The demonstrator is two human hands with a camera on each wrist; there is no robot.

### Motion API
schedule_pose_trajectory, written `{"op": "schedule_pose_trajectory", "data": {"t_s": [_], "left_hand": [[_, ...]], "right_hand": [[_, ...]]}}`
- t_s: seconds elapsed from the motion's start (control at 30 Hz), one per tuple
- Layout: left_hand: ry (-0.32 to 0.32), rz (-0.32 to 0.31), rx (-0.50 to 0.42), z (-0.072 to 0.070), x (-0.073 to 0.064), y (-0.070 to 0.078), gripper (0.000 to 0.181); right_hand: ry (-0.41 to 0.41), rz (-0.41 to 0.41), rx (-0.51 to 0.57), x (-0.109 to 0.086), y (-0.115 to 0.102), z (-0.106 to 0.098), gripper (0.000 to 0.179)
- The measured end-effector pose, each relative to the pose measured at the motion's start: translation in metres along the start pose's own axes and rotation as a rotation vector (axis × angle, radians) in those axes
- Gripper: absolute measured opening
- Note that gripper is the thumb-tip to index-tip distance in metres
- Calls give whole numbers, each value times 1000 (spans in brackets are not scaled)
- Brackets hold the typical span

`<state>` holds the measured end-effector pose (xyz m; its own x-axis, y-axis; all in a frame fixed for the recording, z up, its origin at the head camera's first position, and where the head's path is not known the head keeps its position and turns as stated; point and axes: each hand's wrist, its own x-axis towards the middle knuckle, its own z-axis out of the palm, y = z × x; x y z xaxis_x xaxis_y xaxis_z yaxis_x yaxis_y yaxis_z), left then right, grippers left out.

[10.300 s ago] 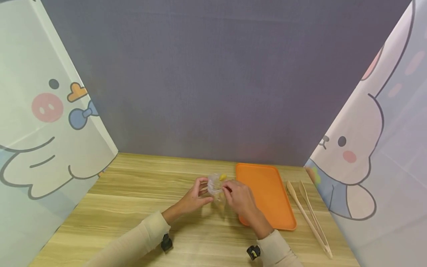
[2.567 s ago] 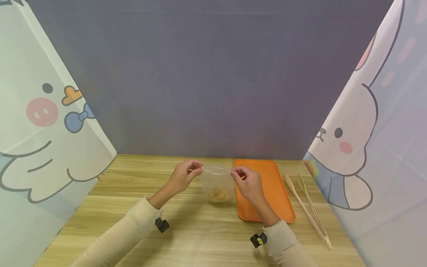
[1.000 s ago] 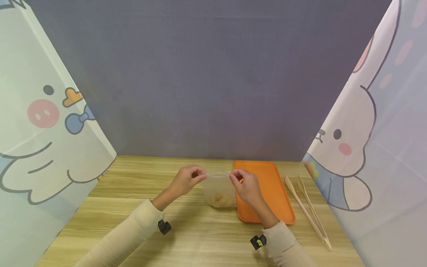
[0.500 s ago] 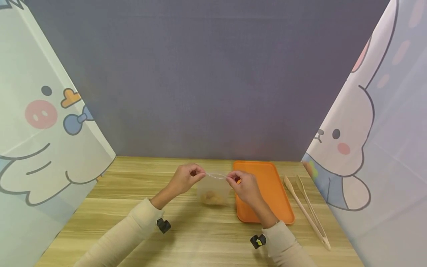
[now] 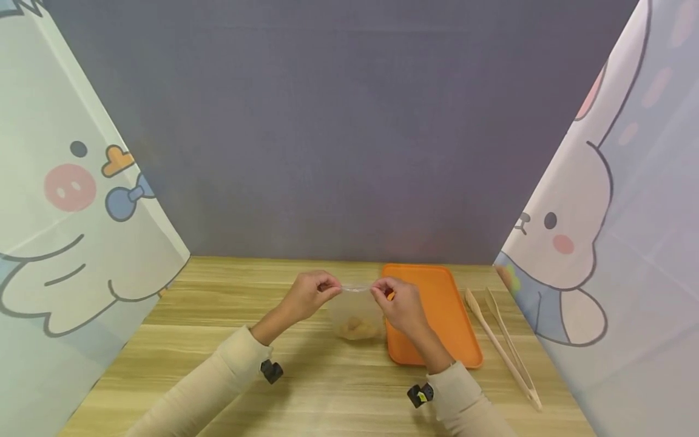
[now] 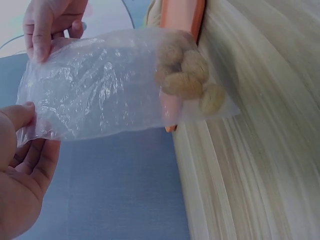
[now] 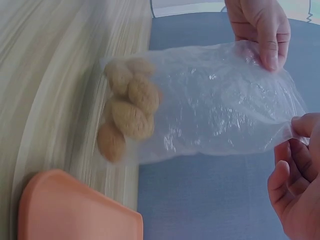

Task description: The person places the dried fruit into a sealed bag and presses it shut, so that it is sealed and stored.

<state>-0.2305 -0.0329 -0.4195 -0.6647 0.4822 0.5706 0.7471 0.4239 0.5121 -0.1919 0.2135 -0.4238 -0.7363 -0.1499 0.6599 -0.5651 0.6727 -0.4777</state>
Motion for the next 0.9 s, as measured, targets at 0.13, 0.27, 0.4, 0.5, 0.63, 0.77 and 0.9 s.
{"op": "schedule_pose_trajectory", "data": {"t_s": [0.13, 0.27, 0.4, 0.5, 0.63, 0.77, 0.9], "left_hand": [[16, 14, -1, -1, 0, 2, 5], [18, 7, 9, -1, 1, 3, 5], [14, -7, 6, -1, 1, 4, 6], [1, -14, 1, 0, 2, 6, 6], [-27, -1, 8, 3, 3, 9, 8], [-29, 33, 39, 5, 4, 11, 8], [-11, 47, 49, 5, 4, 12, 6]], "right_hand": [[-9, 12, -6, -1, 0, 0, 6], [-22, -5, -7, 0, 0, 1, 8], [-32, -32, 2, 1, -1, 3, 7], [-9, -37, 19, 1, -2, 3, 6], [18, -44, 35, 1, -3, 2, 7], [10, -49, 40, 1, -2, 3, 6], [-10, -44, 52, 1, -2, 3, 7]]}}
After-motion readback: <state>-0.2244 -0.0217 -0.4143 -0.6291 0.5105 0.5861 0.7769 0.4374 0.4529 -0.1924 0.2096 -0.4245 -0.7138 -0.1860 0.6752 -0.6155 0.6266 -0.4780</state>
